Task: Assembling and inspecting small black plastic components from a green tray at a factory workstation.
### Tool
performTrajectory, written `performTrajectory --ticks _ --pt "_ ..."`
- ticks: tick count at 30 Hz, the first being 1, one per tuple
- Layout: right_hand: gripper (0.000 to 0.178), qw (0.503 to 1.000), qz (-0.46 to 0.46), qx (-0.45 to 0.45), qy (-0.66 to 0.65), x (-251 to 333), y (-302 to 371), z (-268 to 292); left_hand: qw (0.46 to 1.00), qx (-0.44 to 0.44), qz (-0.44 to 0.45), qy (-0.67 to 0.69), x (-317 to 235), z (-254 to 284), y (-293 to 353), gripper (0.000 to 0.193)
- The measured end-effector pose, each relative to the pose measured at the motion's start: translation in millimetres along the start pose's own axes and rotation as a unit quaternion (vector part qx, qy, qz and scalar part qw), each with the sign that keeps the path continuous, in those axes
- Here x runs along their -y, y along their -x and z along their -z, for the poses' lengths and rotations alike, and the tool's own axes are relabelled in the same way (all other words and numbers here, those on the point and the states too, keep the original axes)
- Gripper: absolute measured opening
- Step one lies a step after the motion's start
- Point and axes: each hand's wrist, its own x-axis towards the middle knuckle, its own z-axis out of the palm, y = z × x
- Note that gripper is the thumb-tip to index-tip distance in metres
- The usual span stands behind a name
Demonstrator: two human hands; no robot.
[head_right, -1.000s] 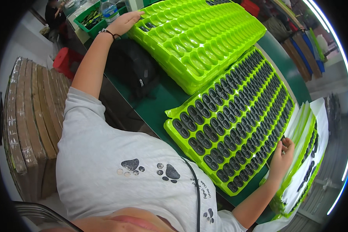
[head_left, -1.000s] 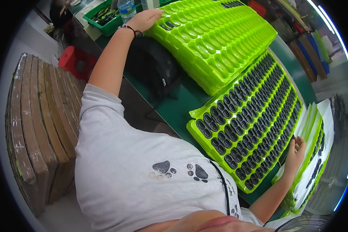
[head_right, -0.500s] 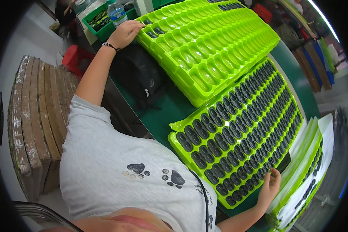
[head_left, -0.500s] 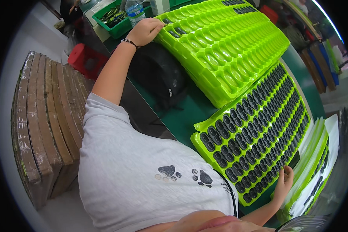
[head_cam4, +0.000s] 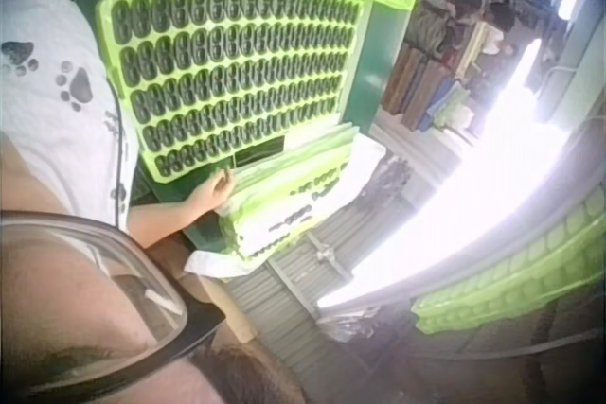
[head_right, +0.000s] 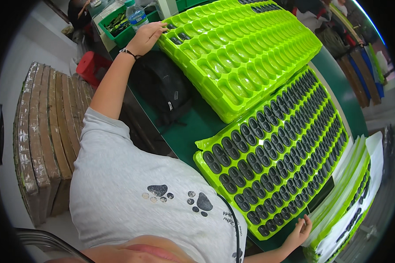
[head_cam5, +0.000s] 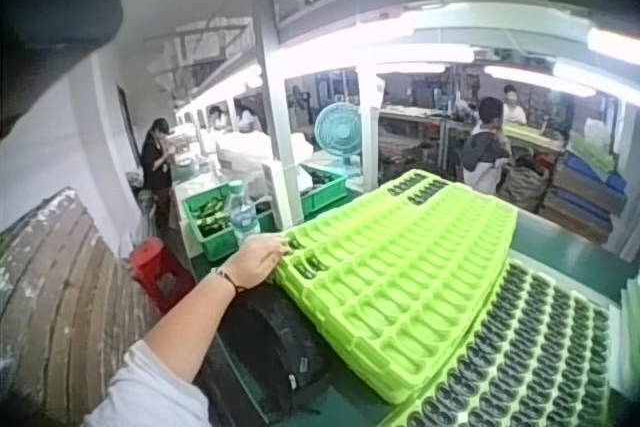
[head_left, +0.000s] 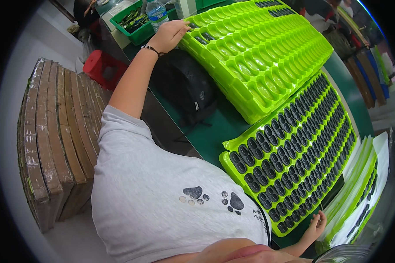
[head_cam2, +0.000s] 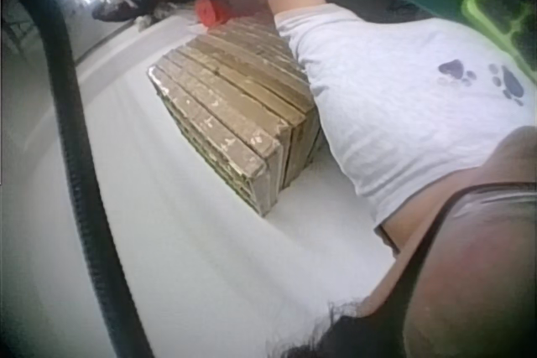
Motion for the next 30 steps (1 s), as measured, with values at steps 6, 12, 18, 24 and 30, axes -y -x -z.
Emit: performTrajectory --ticks 6,12,18,24,30 --pt "0.021 0.997 0.014 -0.075 -0.01 -40.0 7.9 -4.2 0.996 0.001 0.053 0.067 -8.7 10.4 3.6 0.025" --pt "0.016 0.972 0.099 -0.186 0.101 -66.1 13.4 -22.5 0.999 -0.035 0.006 0.02 -9.3 8.8 -2.7 0.021" --pt "0.009 0.962 0.157 -0.189 0.121 -52.6 14.9 -39.1 0.975 0.158 0.002 -0.158 43.8 -26.0 -21.6 0.036" --pt "0.007 0.96 0.163 -0.203 0.098 -36.9 15.1 -39.8 0.975 0.196 0.088 0.048 45.8 -16.6 -25.4 0.047" --pt "0.007 0.969 0.138 -0.197 0.061 -45.5 13.9 -33.8 0.975 0.156 0.104 0.123 34.6 -21.8 -16.7 0.044"
